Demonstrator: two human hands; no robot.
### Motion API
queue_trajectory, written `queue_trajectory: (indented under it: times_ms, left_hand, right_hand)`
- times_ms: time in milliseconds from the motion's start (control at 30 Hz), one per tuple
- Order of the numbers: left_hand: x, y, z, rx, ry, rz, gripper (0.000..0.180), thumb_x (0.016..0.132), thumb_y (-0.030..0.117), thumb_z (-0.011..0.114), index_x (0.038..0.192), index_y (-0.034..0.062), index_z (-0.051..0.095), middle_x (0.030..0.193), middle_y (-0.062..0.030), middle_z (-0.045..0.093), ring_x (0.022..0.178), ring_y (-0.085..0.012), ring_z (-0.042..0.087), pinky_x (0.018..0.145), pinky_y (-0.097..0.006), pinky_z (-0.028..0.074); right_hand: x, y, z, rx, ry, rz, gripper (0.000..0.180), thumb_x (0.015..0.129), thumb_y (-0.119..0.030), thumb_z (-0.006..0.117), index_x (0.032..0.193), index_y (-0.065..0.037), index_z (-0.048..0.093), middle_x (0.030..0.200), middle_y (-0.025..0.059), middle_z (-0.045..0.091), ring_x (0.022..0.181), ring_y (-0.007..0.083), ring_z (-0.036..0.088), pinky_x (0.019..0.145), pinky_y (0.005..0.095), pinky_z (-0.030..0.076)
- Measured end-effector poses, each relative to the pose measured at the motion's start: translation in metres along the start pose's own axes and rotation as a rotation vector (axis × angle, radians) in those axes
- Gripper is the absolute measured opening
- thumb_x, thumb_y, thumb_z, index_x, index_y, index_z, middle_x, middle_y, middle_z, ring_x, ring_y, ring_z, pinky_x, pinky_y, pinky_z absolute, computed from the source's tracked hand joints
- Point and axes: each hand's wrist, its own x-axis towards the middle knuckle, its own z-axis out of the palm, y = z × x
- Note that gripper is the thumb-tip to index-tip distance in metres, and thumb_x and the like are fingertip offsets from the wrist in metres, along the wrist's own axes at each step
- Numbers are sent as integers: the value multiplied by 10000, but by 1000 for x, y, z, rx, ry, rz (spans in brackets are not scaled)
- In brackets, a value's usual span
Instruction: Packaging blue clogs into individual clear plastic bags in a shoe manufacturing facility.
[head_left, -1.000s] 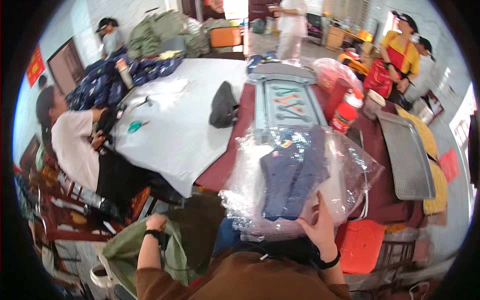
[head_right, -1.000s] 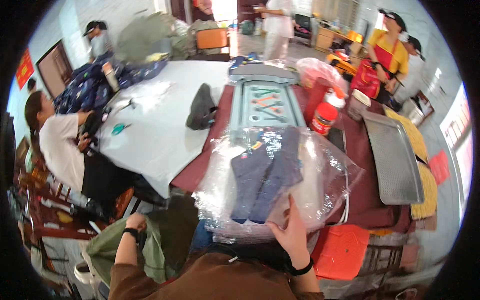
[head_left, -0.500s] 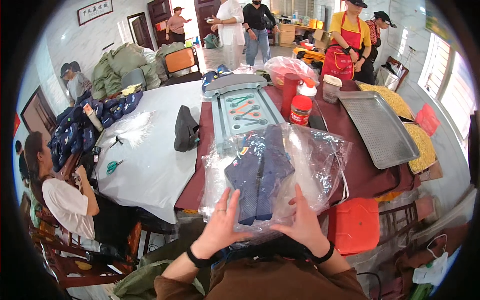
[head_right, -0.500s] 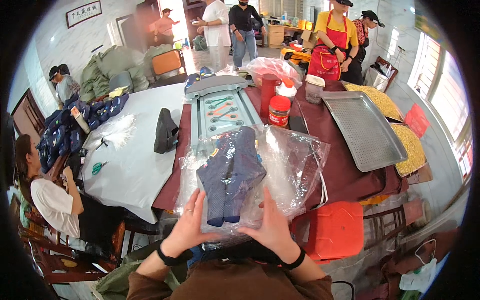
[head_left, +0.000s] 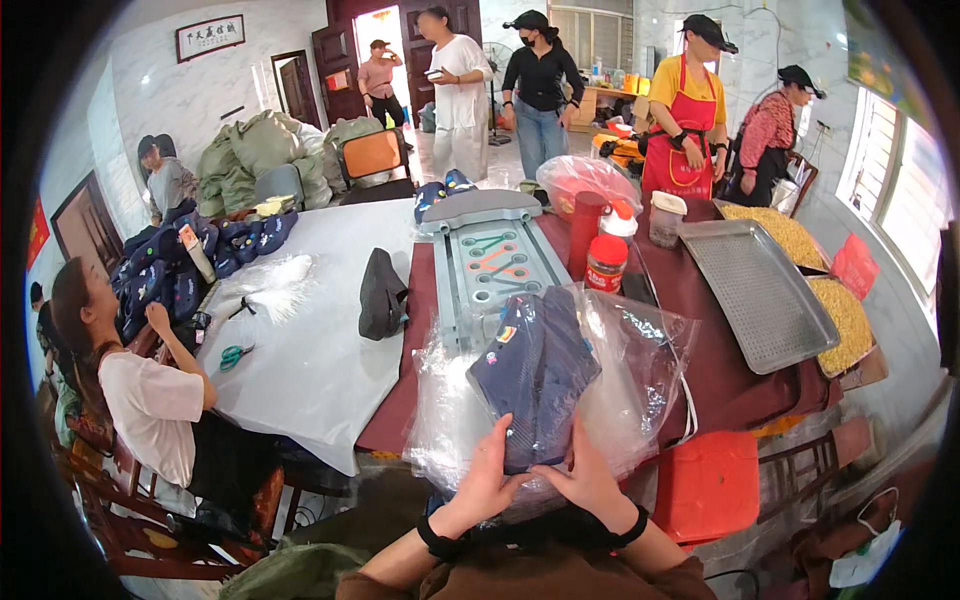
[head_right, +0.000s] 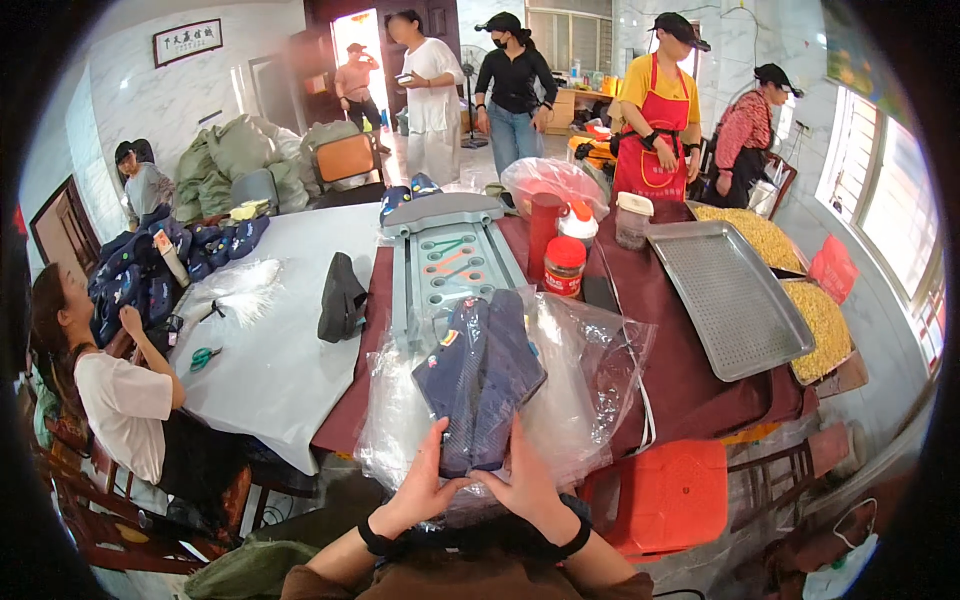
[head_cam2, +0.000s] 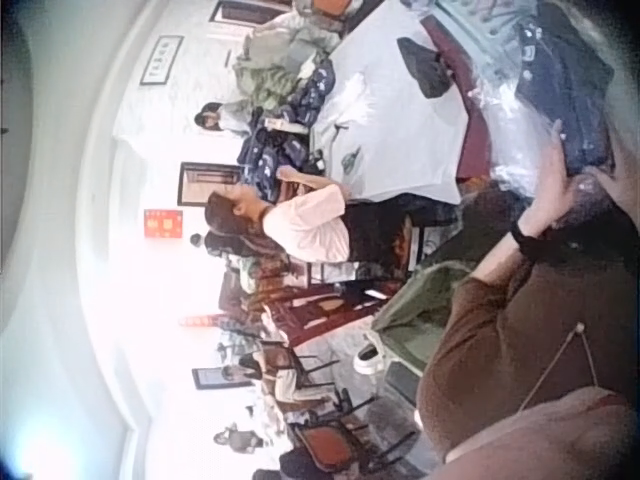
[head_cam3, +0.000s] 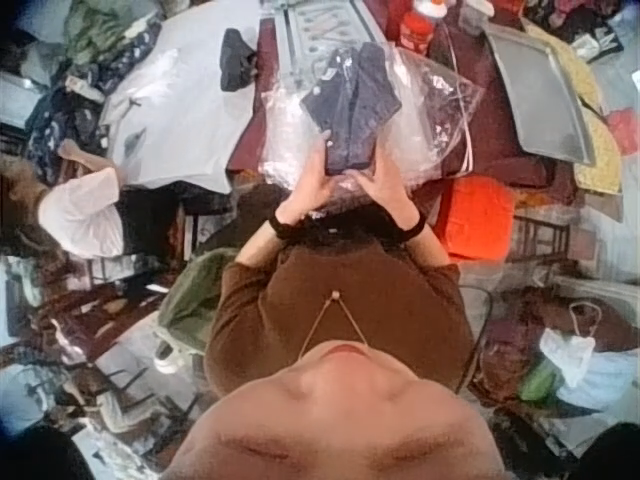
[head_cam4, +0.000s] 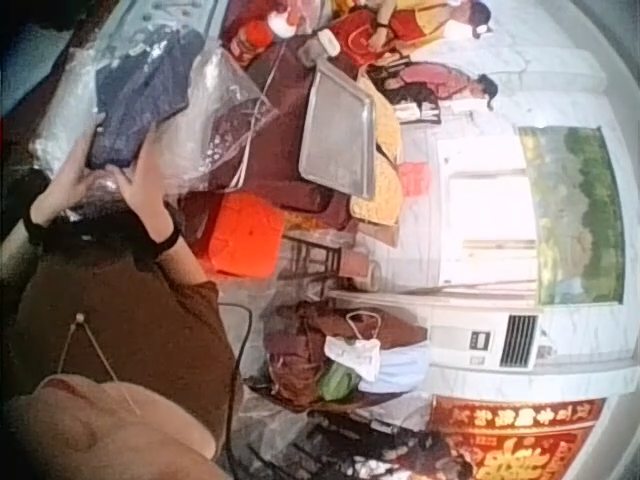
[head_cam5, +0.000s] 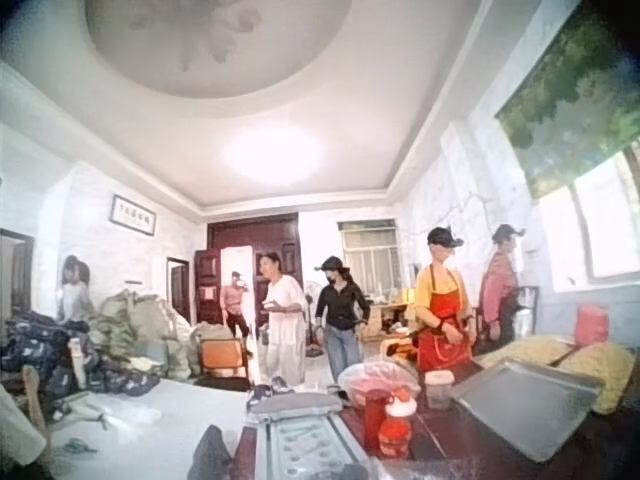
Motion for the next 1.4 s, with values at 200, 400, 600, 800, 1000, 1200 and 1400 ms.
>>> queue_trajectory:
  times_ms: [200, 400, 600, 800, 1000, 1200, 1400]
  left_hand:
    - [8, -2, 1, -80, 7, -52, 938, 831, 126, 783, 1525, -74, 184, 1478, -306, 369, 1372, -459, 383, 1140, -452, 327]
    - [32, 10, -15, 45, -37, -109, 861, 853, 102, 742, 1519, -58, 221, 1424, -303, 434, 1291, -482, 443, 1095, -451, 373]
    - [38, -13, -6, 167, 323, 80, 928, 822, 118, 789, 1533, -35, 212, 1113, -222, 548, 1018, -375, 548, 898, -442, 449]
    - [29, -21, -6, -27, 368, -267, 1089, 740, 113, 862, 1547, -44, 147, 925, -116, 525, 848, -263, 529, 800, -381, 470]
    - [24, -46, 4, 132, 428, -123, 1034, 748, 110, 851, 1532, -72, 201, 1170, -234, 604, 1068, -381, 595, 911, -436, 478]
    - [28, -39, -4, -55, 256, -266, 994, 745, 174, 843, 1512, -50, 251, 1253, -292, 557, 1163, -469, 528, 990, -491, 430]
    - [19, -32, -7, 32, 292, -243, 964, 743, 214, 851, 1493, -44, 303, 1206, -279, 584, 1113, -449, 561, 950, -470, 456]
  right_hand:
    - [21, -10, -16, -570, 287, -399, 1242, 646, -428, 909, 1539, 29, 177, 1474, 340, 292, 1326, 495, 338, 1081, 562, 337]
    - [56, 14, -19, -273, 271, -391, 1316, 573, -472, 940, 1543, 4, 190, 1571, 369, 81, 1452, 540, 132, 1154, 608, 231]
    - [66, 16, -24, 163, 161, -97, 1185, 635, -321, 941, 1543, 8, 254, 1492, 295, 368, 1336, 424, 455, 1025, 488, 458]
    - [73, 28, -9, -4, 161, -220, 1090, 674, -216, 912, 1534, 11, 282, 1274, 200, 509, 1117, 326, 569, 900, 419, 510]
    - [76, 16, 30, -43, 178, -443, 1076, 669, -169, 909, 1520, 17, 277, 1305, 184, 434, 1173, 308, 523, 926, 418, 487]
    - [74, 11, 27, 177, 276, -257, 736, 666, -50, 882, 1309, 61, 542, 996, 16, 574, 855, 110, 534, 754, 261, 466]
    - [68, 7, 24, 61, 346, -195, 577, 621, -109, 941, 1091, 47, 645, 791, -1, 548, 674, 92, 501, 602, 243, 439]
